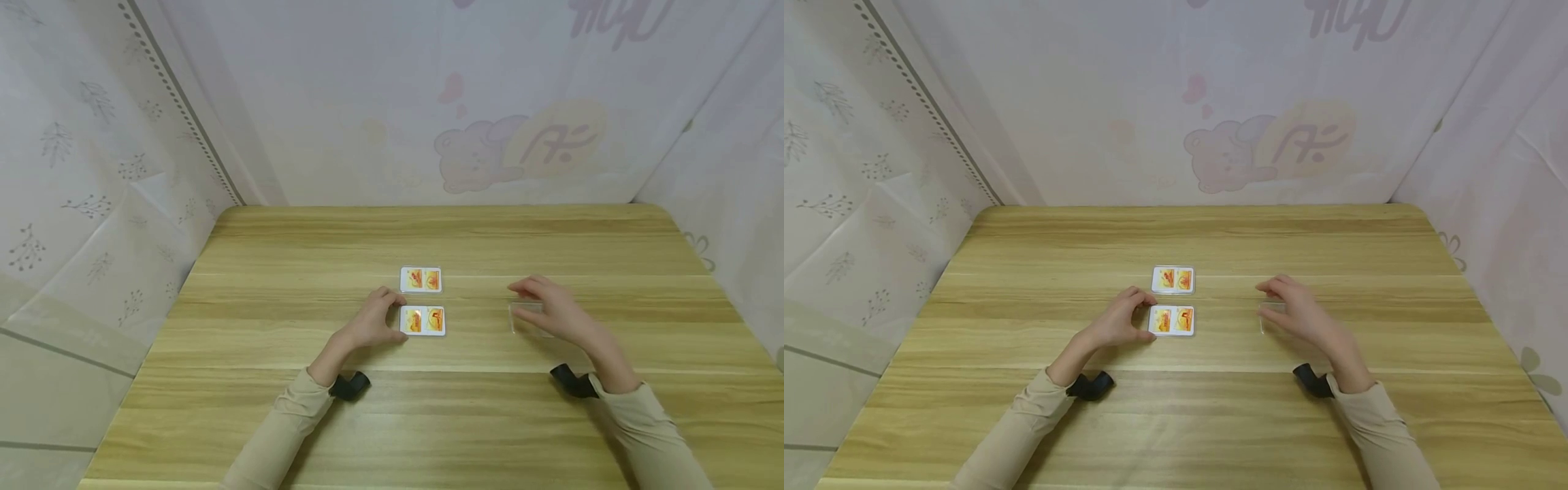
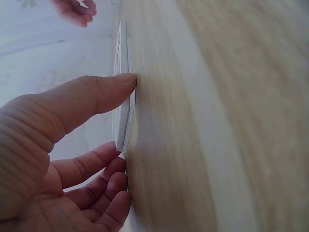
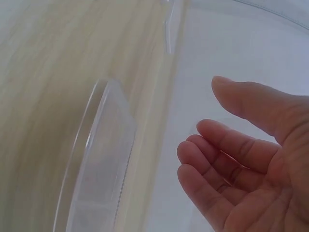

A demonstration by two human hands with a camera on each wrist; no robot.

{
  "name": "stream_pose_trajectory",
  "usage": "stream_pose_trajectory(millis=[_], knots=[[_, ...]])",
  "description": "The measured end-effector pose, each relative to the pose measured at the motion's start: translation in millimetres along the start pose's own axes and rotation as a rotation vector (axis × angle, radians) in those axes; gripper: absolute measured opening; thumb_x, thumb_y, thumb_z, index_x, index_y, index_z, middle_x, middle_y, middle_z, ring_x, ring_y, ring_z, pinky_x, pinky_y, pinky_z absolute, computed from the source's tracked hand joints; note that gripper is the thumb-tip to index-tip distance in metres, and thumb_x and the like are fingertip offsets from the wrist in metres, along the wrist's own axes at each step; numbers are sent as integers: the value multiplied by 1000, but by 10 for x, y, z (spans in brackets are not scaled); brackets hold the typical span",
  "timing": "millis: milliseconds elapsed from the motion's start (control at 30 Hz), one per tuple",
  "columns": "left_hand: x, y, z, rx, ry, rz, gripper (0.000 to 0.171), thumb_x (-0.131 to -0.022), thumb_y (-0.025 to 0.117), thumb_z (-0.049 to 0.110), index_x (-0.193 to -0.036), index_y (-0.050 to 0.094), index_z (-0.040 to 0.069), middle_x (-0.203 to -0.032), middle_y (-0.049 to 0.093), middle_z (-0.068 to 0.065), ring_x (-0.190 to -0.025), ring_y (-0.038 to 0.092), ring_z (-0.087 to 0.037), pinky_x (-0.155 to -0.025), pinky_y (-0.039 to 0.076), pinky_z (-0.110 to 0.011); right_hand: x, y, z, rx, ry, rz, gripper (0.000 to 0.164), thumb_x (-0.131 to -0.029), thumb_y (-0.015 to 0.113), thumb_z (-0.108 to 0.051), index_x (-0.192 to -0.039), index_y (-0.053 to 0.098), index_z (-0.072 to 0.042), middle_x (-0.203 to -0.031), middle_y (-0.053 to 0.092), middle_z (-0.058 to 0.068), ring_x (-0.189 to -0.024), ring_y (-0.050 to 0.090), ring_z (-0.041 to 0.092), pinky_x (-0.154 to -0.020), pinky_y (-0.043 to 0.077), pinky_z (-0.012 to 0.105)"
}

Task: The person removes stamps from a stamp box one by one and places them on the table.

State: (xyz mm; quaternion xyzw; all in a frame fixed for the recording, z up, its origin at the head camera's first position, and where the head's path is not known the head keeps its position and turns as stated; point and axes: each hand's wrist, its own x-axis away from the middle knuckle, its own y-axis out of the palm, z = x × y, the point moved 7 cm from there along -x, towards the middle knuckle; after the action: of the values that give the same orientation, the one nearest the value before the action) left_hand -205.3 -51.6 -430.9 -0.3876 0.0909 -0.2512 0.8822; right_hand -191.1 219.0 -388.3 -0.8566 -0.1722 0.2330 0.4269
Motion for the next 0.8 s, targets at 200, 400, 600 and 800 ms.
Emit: stream_pose_trajectory(millis=[200, 400, 600, 800], knots=[[0, -15, 16, 5, 0, 10, 53, -66, 83, 8, -111, 58, -3, -110, 51, -12, -108, 45, -29, -97, 37, -42, -119, 81, -92, -18, -35, -17, 36, -78, 73, 0, -110, 60, 9, -102, 61, 20, -92, 61, 35, -78, 52, 44], [-2, -13, 13, 7, 1, 7, 52, -67, 82, 7, -111, 57, -4, -111, 51, -13, -108, 45, -29, -97, 37, -42, -243, 185, -197, -7, -37, -47, 34, -79, 72, -1, -110, 60, 7, -102, 62, 19, -91, 61, 32, -78, 51, 43], [-6, -9, 12, -6, 17, 8, 52, -67, 82, 8, -111, 57, -5, -110, 51, -14, -108, 46, -29, -96, 38, -42, -343, 289, -291, -24, -21, -72, 35, -79, 72, -2, -111, 61, 4, -106, 62, 17, -94, 61, 29, -80, 51, 42], [-1, -7, 6, -11, 25, 8, 52, -67, 82, 8, -111, 58, -4, -110, 51, -14, -107, 45, -29, -96, 38, -42, -419, 411, -368, -67, -33, -100, 34, -79, 72, -3, -110, 61, 5, -105, 62, 16, -94, 60, 28, -82, 50, 40]])
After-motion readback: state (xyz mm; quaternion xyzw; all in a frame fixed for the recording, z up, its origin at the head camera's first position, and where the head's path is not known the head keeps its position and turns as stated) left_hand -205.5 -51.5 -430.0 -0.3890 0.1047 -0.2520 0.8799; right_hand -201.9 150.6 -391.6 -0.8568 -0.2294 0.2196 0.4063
